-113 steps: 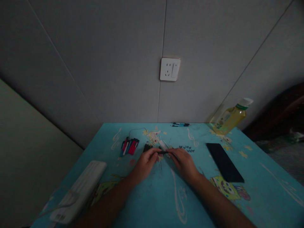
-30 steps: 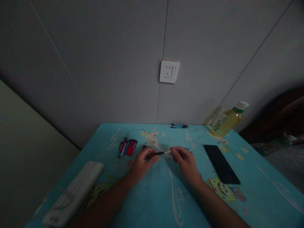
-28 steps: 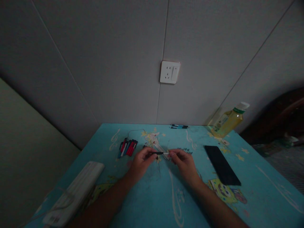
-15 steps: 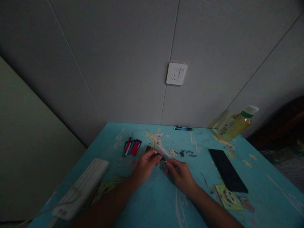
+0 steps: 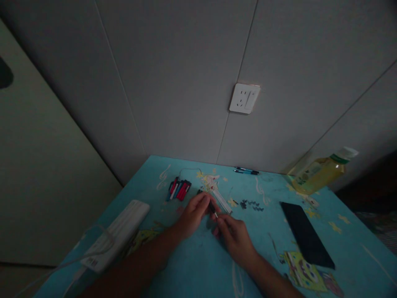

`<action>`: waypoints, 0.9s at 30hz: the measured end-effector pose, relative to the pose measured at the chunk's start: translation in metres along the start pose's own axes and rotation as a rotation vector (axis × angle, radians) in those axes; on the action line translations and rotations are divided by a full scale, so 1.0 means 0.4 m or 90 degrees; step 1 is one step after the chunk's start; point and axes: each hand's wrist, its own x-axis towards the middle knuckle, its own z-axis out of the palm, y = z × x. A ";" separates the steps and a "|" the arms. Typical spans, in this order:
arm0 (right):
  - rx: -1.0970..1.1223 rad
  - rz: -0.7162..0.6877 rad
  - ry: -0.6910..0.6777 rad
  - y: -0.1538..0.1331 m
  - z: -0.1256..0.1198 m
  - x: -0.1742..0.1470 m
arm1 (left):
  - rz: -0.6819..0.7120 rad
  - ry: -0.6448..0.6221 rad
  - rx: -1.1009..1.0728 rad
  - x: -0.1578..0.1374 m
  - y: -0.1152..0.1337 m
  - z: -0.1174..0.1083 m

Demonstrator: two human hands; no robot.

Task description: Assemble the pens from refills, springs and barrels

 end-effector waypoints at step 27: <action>-0.506 -0.076 0.132 0.043 0.025 0.089 | 0.031 0.224 -0.121 0.055 -0.001 -0.056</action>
